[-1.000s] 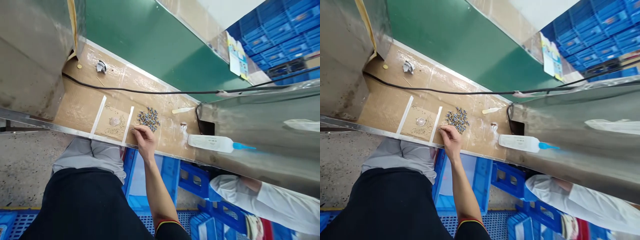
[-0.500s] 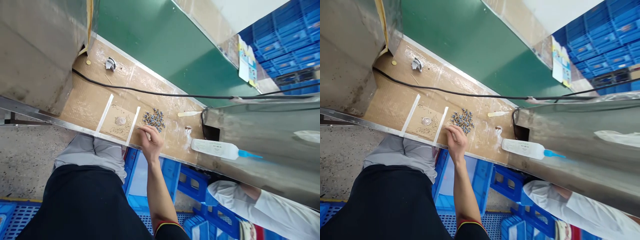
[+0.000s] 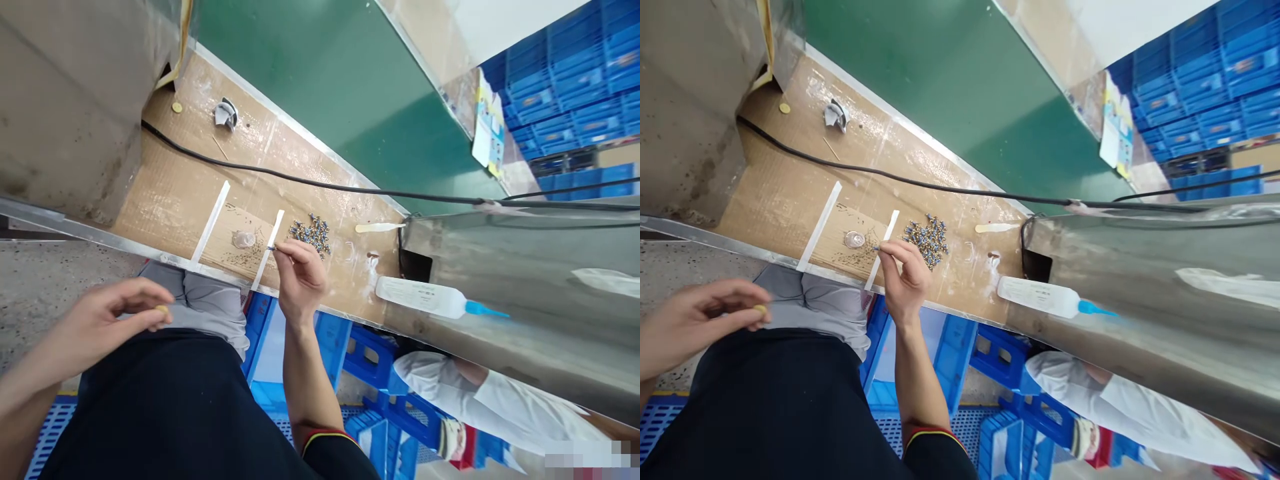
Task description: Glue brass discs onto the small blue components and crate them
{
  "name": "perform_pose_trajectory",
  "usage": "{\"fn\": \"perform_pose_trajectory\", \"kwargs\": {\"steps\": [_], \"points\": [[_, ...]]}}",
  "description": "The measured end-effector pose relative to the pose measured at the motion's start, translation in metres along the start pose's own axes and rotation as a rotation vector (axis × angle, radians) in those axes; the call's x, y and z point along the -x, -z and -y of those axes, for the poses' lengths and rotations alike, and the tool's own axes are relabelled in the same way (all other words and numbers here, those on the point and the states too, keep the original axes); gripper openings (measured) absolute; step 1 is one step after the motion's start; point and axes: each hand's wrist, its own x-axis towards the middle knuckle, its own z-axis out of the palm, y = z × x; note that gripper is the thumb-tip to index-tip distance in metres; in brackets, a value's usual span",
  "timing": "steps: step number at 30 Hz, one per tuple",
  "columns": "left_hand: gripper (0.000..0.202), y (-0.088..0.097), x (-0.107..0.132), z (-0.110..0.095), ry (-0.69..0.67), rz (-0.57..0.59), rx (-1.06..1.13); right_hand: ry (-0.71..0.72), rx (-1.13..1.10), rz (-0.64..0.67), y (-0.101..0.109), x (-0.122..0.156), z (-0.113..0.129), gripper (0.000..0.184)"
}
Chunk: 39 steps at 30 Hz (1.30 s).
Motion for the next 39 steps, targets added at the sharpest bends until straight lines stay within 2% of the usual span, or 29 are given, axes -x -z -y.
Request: {"fn": "perform_pose_trajectory", "kwargs": {"steps": [1,2,4,6,8,13,29,34,39], "points": [[0.023,-0.016,-0.009,0.006,0.019,0.084,0.035,0.036,0.017,0.023,-0.004,-0.002,0.003,0.009],[0.023,-0.031,-0.017,0.009,0.024,0.12,0.089,0.073,0.032,0.037,-0.008,-0.003,0.005,0.011],[0.024,-0.055,-0.032,0.01,0.008,0.107,0.22,0.133,0.059,0.051,-0.013,-0.004,0.007,0.015],[0.025,-0.07,-0.042,0.008,-0.018,0.064,0.315,0.16,0.092,0.057,-0.015,-0.005,0.007,0.016],[0.028,-0.076,-0.049,0.006,-0.038,0.054,0.35,0.168,0.122,0.067,-0.016,-0.004,0.005,0.016],[0.032,-0.076,-0.055,0.005,-0.048,0.051,0.348,0.186,0.14,0.084,-0.019,-0.002,-0.001,0.019],[0.034,-0.074,-0.051,0.002,-0.04,0.039,0.362,0.244,0.178,0.145,-0.017,-0.003,-0.001,0.025],[0.031,-0.073,-0.051,0.003,-0.042,0.05,0.362,0.228,0.177,0.106,-0.015,-0.006,0.004,0.02],[0.029,-0.072,-0.052,0.002,-0.038,0.057,0.368,0.166,0.17,0.138,-0.014,-0.009,0.006,0.017]]}}
